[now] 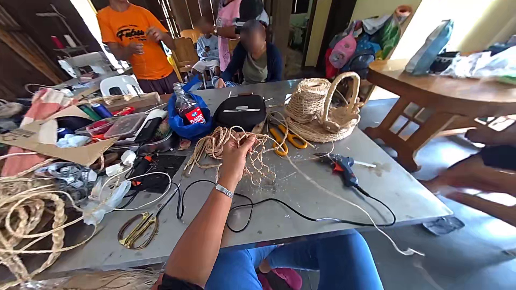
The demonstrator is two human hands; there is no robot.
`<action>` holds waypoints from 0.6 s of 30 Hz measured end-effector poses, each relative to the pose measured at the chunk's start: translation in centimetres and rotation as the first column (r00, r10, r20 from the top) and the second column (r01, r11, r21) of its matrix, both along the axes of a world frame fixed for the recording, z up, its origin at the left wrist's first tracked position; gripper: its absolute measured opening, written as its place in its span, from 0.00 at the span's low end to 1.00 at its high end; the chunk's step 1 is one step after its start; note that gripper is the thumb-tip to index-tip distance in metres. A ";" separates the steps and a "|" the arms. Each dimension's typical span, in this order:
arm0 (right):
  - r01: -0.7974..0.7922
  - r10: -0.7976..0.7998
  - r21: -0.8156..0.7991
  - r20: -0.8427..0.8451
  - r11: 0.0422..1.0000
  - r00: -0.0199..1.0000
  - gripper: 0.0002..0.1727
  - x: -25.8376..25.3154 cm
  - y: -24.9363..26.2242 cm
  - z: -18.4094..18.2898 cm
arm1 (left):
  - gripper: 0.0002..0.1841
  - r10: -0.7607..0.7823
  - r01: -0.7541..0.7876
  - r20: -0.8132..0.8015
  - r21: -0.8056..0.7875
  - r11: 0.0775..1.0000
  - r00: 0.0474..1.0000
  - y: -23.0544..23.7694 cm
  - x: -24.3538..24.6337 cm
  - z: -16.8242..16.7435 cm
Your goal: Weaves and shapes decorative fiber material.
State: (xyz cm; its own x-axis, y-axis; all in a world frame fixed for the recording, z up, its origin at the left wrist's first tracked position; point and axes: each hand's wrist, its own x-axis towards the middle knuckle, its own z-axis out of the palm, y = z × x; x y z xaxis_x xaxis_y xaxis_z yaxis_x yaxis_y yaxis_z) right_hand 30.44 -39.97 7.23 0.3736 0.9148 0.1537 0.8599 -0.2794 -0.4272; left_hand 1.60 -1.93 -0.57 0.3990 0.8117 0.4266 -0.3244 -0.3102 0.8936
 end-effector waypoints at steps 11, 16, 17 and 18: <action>-0.240 0.316 0.335 -0.195 0.911 0.928 0.17 -14.4 26.3 -2.2 | 0.06 -0.067 0.067 0.000 0.057 0.996 0.998 -1.1 -0.2 0.1; -0.173 0.338 0.444 -0.323 0.879 0.884 0.15 -12.9 27.6 -2.2 | 0.10 -0.099 0.095 0.063 0.056 0.994 0.993 -1.9 -0.7 0.9; -0.163 0.350 0.461 -0.356 0.872 0.866 0.14 -12.6 28.0 -2.3 | 0.11 -0.094 0.090 0.072 0.060 0.994 0.993 -1.9 -0.7 1.0; -0.156 0.361 0.466 -0.391 0.871 0.847 0.13 -12.5 28.2 -2.4 | 0.11 -0.081 0.077 0.079 0.059 0.995 0.994 -1.9 -0.7 1.0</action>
State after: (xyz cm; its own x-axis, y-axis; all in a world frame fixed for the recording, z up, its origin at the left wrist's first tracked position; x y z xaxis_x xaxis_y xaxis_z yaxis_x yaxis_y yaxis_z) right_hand 17.98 -11.77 4.84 0.2521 0.8801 0.4024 0.5539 0.2098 -0.8057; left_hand 0.95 -3.88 0.47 0.4235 0.7531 0.5034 -0.4203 -0.3289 0.8457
